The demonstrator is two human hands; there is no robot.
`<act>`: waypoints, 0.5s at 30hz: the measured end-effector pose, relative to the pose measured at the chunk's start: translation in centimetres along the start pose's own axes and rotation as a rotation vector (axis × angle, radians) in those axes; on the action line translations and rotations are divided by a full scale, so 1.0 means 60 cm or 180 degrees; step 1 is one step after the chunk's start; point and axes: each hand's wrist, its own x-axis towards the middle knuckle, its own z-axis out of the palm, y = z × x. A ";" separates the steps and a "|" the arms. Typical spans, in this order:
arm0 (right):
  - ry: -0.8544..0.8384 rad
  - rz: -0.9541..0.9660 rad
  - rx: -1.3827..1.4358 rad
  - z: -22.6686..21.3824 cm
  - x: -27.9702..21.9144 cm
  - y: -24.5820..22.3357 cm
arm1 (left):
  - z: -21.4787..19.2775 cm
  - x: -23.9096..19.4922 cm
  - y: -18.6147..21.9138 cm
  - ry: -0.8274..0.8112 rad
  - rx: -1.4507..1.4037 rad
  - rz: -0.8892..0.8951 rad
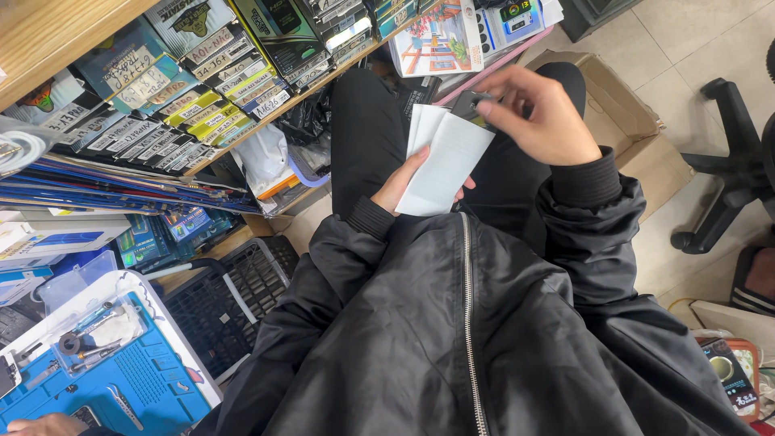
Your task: The person sits on a stool and repeatedly takes small black boxes from a stack, inserts them into white paper envelopes, and places the sealed envelopes into a cardboard box on the floor. The process is repeated for multiple items.
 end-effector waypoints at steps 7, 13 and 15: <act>0.0069 0.0097 0.0031 0.000 0.000 0.017 | -0.010 0.004 -0.005 -0.0108 -0.0188 0.0013; 0.0163 0.0127 0.0314 -0.004 -0.002 0.019 | -0.010 0.005 -0.006 -0.0145 -0.0203 -0.0004; 0.0372 -0.0162 0.0880 -0.006 0.000 0.029 | -0.016 0.008 -0.010 -0.0183 -0.0295 -0.0008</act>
